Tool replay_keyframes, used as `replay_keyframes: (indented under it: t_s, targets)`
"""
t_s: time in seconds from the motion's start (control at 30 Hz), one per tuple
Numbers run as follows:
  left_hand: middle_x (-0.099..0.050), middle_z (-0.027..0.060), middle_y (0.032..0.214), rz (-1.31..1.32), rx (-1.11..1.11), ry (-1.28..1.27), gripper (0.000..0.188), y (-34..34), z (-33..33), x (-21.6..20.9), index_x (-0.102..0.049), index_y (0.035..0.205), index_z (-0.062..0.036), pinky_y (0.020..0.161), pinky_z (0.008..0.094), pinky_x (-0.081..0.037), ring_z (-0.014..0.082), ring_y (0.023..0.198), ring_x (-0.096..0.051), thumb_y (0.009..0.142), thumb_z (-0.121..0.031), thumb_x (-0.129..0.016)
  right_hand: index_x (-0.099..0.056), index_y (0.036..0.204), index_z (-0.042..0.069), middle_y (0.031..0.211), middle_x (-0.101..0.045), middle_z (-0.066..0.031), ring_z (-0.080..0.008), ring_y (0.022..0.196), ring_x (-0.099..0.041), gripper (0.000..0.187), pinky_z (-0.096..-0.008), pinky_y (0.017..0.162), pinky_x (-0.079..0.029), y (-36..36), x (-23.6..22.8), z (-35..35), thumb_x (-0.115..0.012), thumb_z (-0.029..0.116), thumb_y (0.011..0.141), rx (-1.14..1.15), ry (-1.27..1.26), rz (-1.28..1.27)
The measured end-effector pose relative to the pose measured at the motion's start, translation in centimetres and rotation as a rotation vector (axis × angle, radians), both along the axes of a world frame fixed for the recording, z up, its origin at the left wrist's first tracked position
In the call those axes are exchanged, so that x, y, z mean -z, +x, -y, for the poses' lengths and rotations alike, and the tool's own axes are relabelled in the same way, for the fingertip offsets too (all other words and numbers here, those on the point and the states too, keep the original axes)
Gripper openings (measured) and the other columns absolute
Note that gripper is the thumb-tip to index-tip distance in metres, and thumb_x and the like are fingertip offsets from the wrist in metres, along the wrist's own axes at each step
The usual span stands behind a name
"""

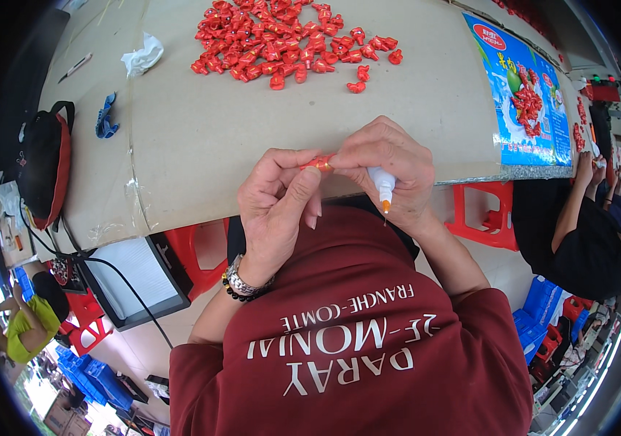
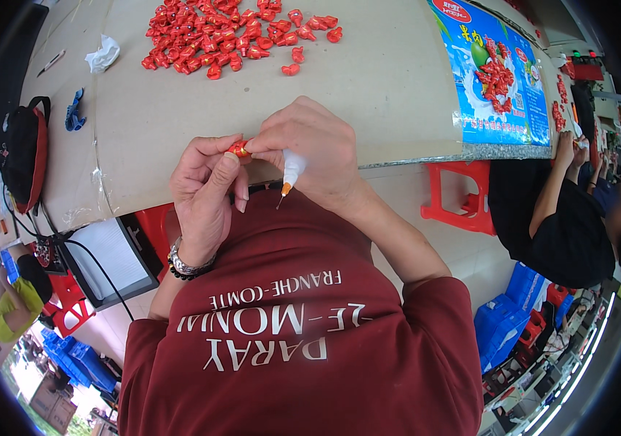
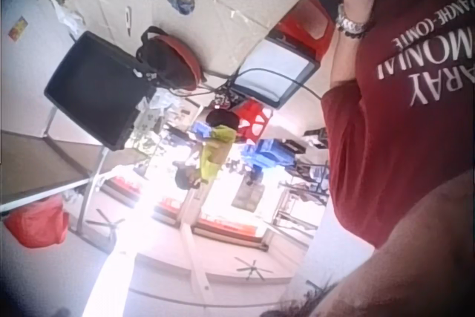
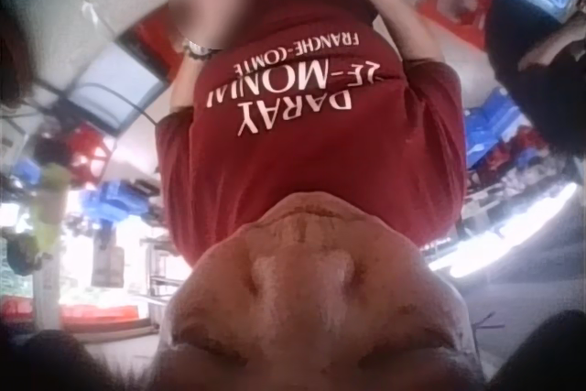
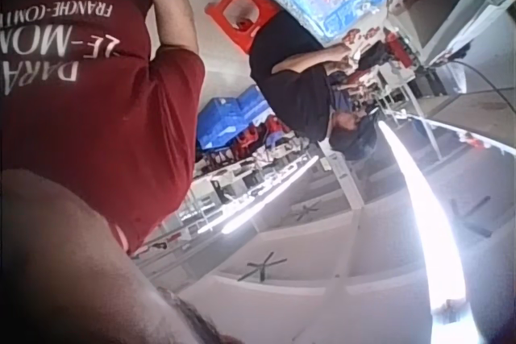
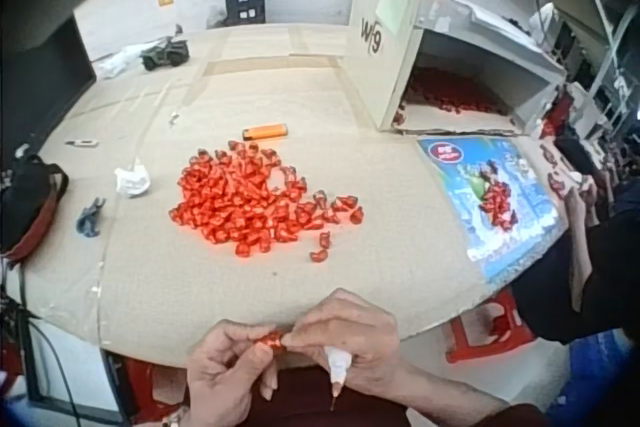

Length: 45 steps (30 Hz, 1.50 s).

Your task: The person sits at a table and repeatedly picks up small red wrapped candies. They use a small white squeeze bottle to apply a substance into the opening of each candy wrapper, then place the filled candy into a cardboard box. The process is repeated continuously throughout the video.

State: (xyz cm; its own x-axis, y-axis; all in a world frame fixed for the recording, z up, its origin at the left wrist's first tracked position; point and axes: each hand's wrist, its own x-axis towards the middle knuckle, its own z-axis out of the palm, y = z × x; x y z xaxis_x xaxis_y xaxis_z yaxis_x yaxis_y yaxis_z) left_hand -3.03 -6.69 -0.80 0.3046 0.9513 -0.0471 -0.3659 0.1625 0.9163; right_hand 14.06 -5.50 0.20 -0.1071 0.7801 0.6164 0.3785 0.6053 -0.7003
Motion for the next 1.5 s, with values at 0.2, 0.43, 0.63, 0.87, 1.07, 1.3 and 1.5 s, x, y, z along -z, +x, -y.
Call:
replay_keyframes:
  t_s: [0.2, 0.43, 0.63, 0.87, 1.07, 1.3, 1.5]
  targets:
    - [-0.060, 0.0043, 0.074, 0.021, -0.005, -0.060, 0.014, 0.4, 0.1, -0.5, -0.055, 0.103, 0.0019, 0.042, 0.0171, -0.039, 0.0046, 0.052, -0.049, 0.093, -0.008, -0.053, -0.065, 0.076, 0.007, 0.070, -0.060, -0.0040, -0.0179, 0.061, -0.054, 0.022, -0.0272, 0.050, -0.042, 0.1, 0.1, 0.0, -0.076, 0.002, 0.057, -0.004, 0.039, 0.016]
    - [-0.057, 0.0031, 0.066, 0.045, 0.031, -0.078, 0.013, 0.3, 0.0, -0.4, -0.056, 0.102, 0.0014, 0.042, 0.0175, -0.039, 0.0053, 0.052, -0.050, 0.093, -0.008, -0.053, -0.065, 0.076, 0.006, 0.069, -0.059, -0.0044, -0.0182, 0.061, -0.054, 0.021, -0.0276, 0.050, -0.042, 0.3, 0.3, 0.1, -0.076, 0.002, 0.058, -0.026, 0.050, 0.031]
    - [-0.057, 0.0034, 0.066, 0.071, 0.043, -0.095, 0.013, 0.2, 0.0, -0.1, -0.056, 0.101, 0.0014, 0.043, 0.0179, -0.040, 0.0059, 0.051, -0.050, 0.093, -0.008, -0.054, -0.064, 0.076, 0.006, 0.070, -0.059, -0.0049, -0.0186, 0.061, -0.054, 0.021, -0.0275, 0.049, -0.042, 0.3, 0.5, 0.2, -0.075, 0.001, 0.058, -0.030, 0.060, 0.019]
    - [-0.060, 0.0075, 0.081, 0.044, 0.069, -0.094, 0.016, 0.3, -0.3, -0.2, -0.055, 0.105, 0.0019, 0.044, 0.0196, -0.039, 0.0082, 0.054, -0.050, 0.092, -0.008, -0.054, -0.064, 0.076, 0.006, 0.071, -0.060, -0.0051, -0.0186, 0.063, -0.055, 0.018, -0.0279, 0.051, -0.043, 0.5, 0.4, 0.2, -0.075, 0.001, 0.062, -0.026, -0.008, -0.023]
    - [-0.059, 0.0016, 0.073, -0.076, 0.096, -0.083, 0.029, 1.5, -0.5, -1.8, -0.053, 0.113, 0.0010, 0.044, 0.0177, -0.037, 0.0053, 0.052, -0.047, 0.090, -0.014, -0.060, -0.066, 0.078, 0.004, 0.074, -0.062, -0.0052, -0.0159, 0.065, -0.058, 0.011, -0.0254, 0.058, -0.046, 2.2, -0.8, 0.8, -0.073, 0.000, 0.070, 0.094, -0.200, -0.131]
    - [-0.059, 0.0019, 0.062, -0.753, 0.104, 0.408, 0.027, 1.4, -4.0, -1.9, -0.057, 0.105, 0.0007, 0.047, 0.0221, -0.038, 0.0064, 0.052, -0.051, 0.081, -0.005, -0.068, -0.068, 0.080, 0.002, 0.073, -0.063, 0.0007, -0.0044, 0.067, -0.053, 0.005, -0.0213, 0.060, -0.043, 10.8, -0.7, 0.0, -0.068, 0.004, 0.076, 0.686, -0.438, -0.223]
    - [-0.063, 0.0111, 0.070, -1.058, -0.050, 0.803, 0.020, 2.6, -8.3, -2.3, -0.061, 0.095, -0.0010, 0.052, 0.0289, -0.045, 0.0179, 0.056, -0.060, 0.076, -0.002, -0.067, -0.069, 0.081, 0.003, 0.065, -0.062, -0.0007, -0.0066, 0.061, -0.050, 0.011, -0.0244, 0.056, -0.039, 17.5, 0.3, -0.7, -0.070, 0.013, 0.075, 0.983, -0.433, -0.031]
